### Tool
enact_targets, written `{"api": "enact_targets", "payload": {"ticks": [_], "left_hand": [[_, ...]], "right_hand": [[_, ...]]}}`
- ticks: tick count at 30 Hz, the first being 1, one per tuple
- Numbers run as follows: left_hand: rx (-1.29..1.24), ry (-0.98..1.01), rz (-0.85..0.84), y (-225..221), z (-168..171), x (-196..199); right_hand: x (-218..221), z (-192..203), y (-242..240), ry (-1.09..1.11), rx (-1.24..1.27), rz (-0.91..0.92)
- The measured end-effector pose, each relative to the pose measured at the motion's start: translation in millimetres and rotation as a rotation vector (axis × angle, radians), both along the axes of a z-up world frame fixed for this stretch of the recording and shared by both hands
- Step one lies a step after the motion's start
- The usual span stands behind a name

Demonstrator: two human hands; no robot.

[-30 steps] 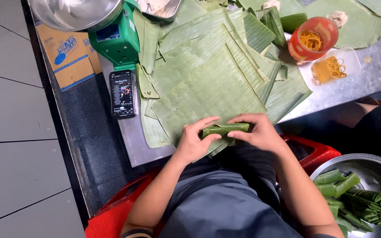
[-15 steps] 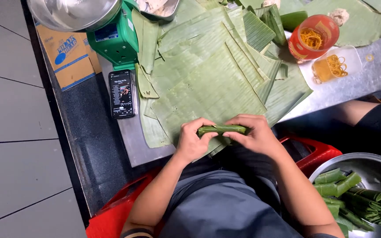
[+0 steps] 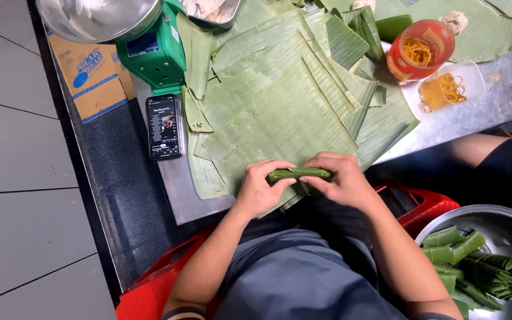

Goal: Wrapping small portions of meat filling in banana leaves to create food packets

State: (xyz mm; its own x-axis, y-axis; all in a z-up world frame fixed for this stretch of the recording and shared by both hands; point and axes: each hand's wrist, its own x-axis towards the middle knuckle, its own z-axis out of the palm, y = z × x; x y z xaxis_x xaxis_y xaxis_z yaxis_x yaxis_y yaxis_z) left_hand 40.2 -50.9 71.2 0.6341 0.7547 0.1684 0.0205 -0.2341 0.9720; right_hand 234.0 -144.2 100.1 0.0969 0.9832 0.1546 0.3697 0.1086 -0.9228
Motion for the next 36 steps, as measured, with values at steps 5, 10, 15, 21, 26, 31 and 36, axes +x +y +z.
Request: {"api": "enact_targets", "payload": {"ticks": [5,10,15,21,26,31,36], "left_hand": [[0.04,0.026,0.048,-0.5,-17.6,-1.4],[0.012,-0.041,0.015,-0.6,-15.5,-2.0],[0.102,-0.038,-0.022,2.1,-2.2,-8.4],[0.066,-0.041,-0.009,6.5,-17.8,-15.8],[0.032,-0.061,-0.066,8.2,-11.5,-23.2],[0.064,-0.154,-0.08,9.3,-19.2,-22.2],[0.087,-0.187,-0.113,12.4,-24.3,-21.2]], "right_hand": [[-2.8,10.0,0.4,0.005,0.001,0.04],[-3.9,6.1,-0.9,-0.106,-0.038,0.012],[-6.0,-9.5,-0.5,-0.111,-0.053,-0.011],[-8.2,-0.4,5.8,-0.078,-0.093,-0.001],[-4.1,-20.5,2.5,-0.062,-0.1,-0.031],[10.4,-48.4,2.9,0.256,-0.246,0.001],[12.6,-72.0,4.2,0.405,-0.354,-0.019]]}}
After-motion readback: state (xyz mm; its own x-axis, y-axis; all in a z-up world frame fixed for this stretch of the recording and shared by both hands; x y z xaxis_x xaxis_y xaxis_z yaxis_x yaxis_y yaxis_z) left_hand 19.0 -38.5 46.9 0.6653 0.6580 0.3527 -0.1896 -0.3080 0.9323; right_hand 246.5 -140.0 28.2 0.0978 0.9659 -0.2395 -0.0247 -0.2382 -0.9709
